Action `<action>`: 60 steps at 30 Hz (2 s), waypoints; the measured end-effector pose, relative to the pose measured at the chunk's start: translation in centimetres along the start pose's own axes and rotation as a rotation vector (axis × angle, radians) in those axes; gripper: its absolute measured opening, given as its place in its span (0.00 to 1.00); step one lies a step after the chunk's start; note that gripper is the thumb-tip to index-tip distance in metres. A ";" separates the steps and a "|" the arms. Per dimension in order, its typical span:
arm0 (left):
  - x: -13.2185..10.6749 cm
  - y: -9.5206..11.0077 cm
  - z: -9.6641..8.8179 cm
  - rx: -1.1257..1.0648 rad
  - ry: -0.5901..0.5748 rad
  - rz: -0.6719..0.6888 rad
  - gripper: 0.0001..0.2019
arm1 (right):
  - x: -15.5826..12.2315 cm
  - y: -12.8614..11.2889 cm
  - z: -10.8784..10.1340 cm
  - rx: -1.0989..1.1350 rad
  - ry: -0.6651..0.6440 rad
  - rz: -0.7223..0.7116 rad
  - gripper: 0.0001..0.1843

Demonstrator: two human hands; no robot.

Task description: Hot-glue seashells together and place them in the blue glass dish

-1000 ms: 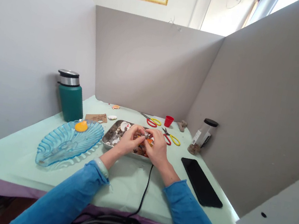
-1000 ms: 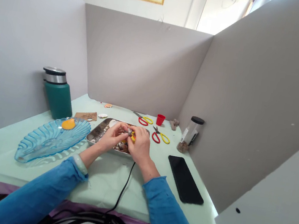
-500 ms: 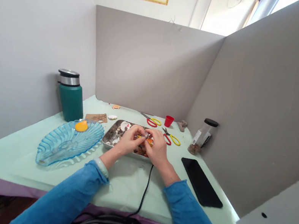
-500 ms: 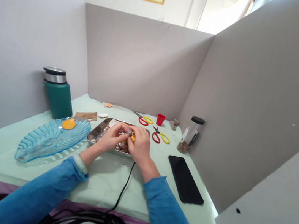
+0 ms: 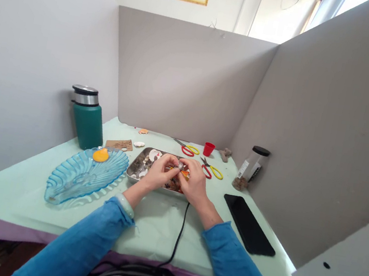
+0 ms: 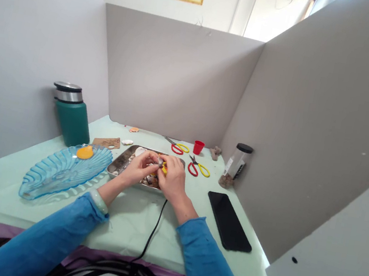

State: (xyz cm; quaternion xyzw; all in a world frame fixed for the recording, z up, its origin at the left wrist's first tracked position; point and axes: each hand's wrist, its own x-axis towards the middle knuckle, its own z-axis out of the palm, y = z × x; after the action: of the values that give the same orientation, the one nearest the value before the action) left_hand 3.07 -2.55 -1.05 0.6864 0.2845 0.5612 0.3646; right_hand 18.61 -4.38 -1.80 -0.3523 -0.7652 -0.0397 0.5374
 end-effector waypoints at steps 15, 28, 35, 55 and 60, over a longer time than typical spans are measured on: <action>0.1 0.0 -0.5 -0.033 -0.063 0.014 0.12 | 0.0 0.3 0.2 0.034 0.023 -0.024 0.13; -0.1 0.3 -0.1 -0.303 -0.022 -0.177 0.21 | 0.1 0.2 0.1 0.155 0.030 0.148 0.12; -0.1 0.7 -0.2 -0.366 0.031 -0.231 0.20 | 0.1 0.1 0.1 0.165 0.018 0.143 0.10; 0.1 0.4 -0.4 -0.349 0.067 -0.276 0.24 | 0.0 0.3 0.1 0.177 -0.001 0.152 0.07; 0.0 0.4 -0.5 -0.347 0.009 -0.278 0.24 | -0.1 0.3 0.2 0.173 -0.029 0.157 0.06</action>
State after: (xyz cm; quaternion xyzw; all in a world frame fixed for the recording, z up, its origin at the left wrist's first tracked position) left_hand 2.58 -2.68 -0.65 0.5650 0.2771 0.5494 0.5497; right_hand 18.69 -4.10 -2.07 -0.3639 -0.7436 0.0739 0.5561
